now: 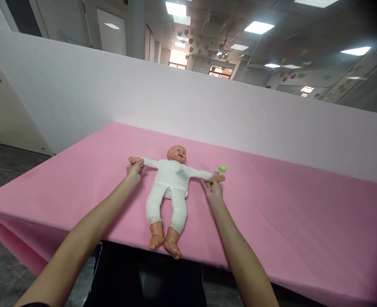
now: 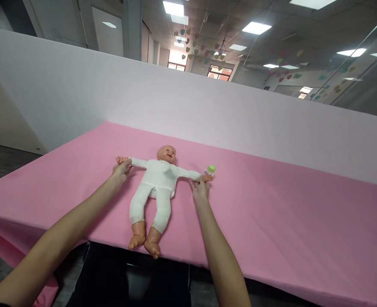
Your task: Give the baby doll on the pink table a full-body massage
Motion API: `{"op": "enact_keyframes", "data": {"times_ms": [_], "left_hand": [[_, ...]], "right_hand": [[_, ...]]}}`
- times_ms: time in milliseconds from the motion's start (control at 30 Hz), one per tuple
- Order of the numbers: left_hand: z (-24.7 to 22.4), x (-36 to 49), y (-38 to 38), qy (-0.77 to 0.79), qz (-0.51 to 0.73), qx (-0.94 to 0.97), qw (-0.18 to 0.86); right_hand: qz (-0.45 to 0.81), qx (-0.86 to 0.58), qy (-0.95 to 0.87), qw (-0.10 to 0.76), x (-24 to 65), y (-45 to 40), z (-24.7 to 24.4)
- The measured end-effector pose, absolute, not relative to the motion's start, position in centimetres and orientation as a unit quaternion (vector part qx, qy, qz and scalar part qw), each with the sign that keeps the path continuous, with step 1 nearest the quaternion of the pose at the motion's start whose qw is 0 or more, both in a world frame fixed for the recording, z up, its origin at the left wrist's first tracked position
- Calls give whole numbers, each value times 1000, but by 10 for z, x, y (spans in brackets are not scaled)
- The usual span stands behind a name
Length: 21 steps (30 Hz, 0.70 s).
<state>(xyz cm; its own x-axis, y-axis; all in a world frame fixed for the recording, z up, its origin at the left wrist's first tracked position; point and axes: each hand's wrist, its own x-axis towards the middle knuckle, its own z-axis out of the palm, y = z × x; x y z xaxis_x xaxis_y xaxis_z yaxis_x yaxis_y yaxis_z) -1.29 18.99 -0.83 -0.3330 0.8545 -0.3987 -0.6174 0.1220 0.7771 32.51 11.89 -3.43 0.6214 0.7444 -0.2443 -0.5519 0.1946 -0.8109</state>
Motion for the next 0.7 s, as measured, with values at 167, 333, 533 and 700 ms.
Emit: {"op": "enact_keyframes", "data": {"times_ms": [167,333,533,700], "left_hand": [[-15,-25,194,509,626,75,586],[-6,-12,192,485,670,182,531],[0,24,173,480,586,603,252],[-7,40,155,471,367,800,56]], "right_hand": [[455,-469,-37,756,323,118,-44],[360,-478,-226,769,309,114,-26],[202,-480,-579,627,268,97,-11],[33,-509,-766,390,252,88,-24]]}}
